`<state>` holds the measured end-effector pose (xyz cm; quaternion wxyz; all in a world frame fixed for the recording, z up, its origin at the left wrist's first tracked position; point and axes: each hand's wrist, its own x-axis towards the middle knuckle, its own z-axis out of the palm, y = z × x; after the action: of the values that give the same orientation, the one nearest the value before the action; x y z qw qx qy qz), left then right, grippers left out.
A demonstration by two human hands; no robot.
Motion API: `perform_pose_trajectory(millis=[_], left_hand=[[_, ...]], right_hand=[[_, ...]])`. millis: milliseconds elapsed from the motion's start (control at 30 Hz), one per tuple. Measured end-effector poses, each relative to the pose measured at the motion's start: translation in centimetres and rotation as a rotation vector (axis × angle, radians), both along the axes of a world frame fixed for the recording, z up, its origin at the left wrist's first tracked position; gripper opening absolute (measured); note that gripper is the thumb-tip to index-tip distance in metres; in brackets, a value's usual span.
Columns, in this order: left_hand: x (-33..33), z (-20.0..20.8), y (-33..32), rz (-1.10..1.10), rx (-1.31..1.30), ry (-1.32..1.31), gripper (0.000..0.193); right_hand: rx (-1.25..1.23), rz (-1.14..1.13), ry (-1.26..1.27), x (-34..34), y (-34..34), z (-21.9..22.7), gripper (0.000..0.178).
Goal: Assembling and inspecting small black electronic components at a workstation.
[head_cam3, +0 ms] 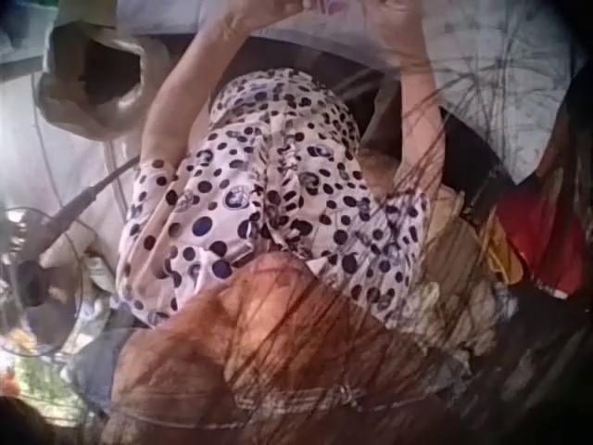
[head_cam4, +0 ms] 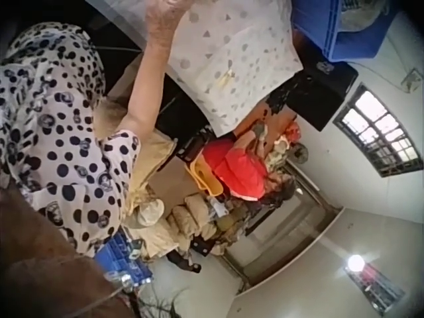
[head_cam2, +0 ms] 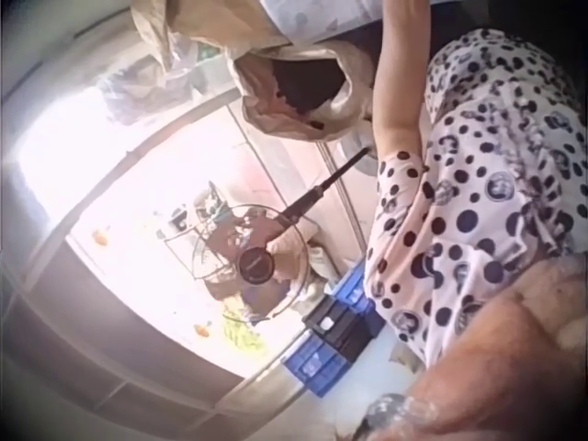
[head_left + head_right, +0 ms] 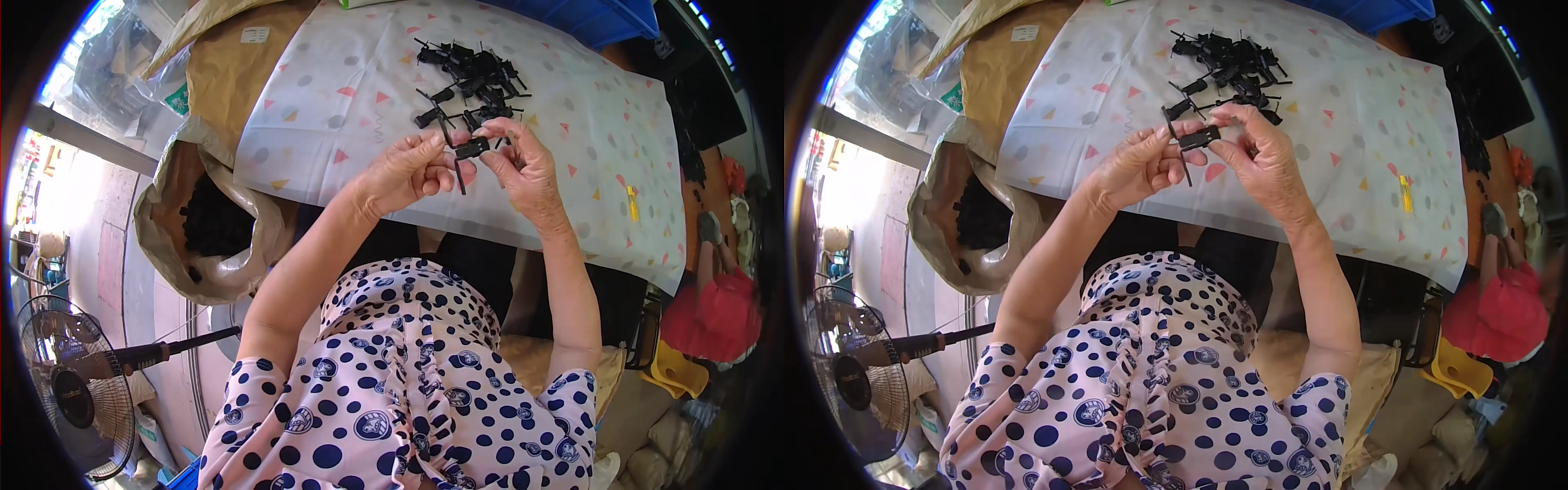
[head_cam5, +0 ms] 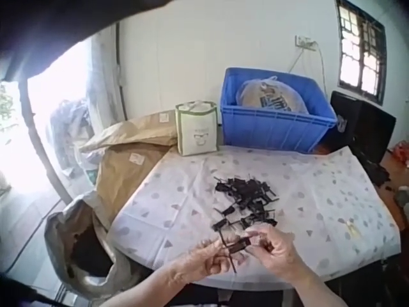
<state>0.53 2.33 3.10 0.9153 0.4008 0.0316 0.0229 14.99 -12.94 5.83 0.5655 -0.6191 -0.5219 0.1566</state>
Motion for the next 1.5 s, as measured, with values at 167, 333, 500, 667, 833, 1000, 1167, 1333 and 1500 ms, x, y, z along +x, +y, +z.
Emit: perform_pose_trajectory(millis=[167,333,500,667,833,1000,1167,1333,1500], left_hand=[[-1.1,0.2,-1.4,0.002,-0.129,-0.037,0.047],[-2.3,0.2,-1.8,-0.087,-0.415,0.051,0.044],[-2.7,0.5,-2.3,-0.039,-0.325,0.124,0.038],[-3.0,1.0,-3.6,0.153,0.011,0.195,0.031],[-3.0,1.1,-4.3,0.515,0.548,0.135,0.032],[-3.1,0.2,-4.7,0.605,0.693,0.133,0.032],[-3.2,0.2,-4.6,0.636,0.697,0.136,0.031],[-3.4,-0.6,-4.4,0.666,0.783,0.131,0.033],[-3.2,-0.1,-4.4,0.851,1.152,0.117,0.033]], right_hand=[[-0.028,0.028,-0.072,-0.9,-0.6,0.3,0.038],[0.082,0.045,-0.363,-1.1,-0.9,0.2,0.047],[0.153,0.056,-0.487,-1.5,-1.2,-0.3,0.049],[0.077,-0.005,-0.280,-2.6,-1.1,-2.0,0.033],[-0.127,-0.025,0.195,-5.1,-0.8,-3.2,0.043],[-0.194,0.085,0.551,-6.6,0.3,-2.0,0.036],[-0.190,0.114,0.580,-7.0,0.7,-2.3,0.036],[-0.160,0.062,0.599,-7.7,1.6,-2.6,0.035],[-0.164,0.028,0.516,-7.7,2.2,-2.9,0.030]])
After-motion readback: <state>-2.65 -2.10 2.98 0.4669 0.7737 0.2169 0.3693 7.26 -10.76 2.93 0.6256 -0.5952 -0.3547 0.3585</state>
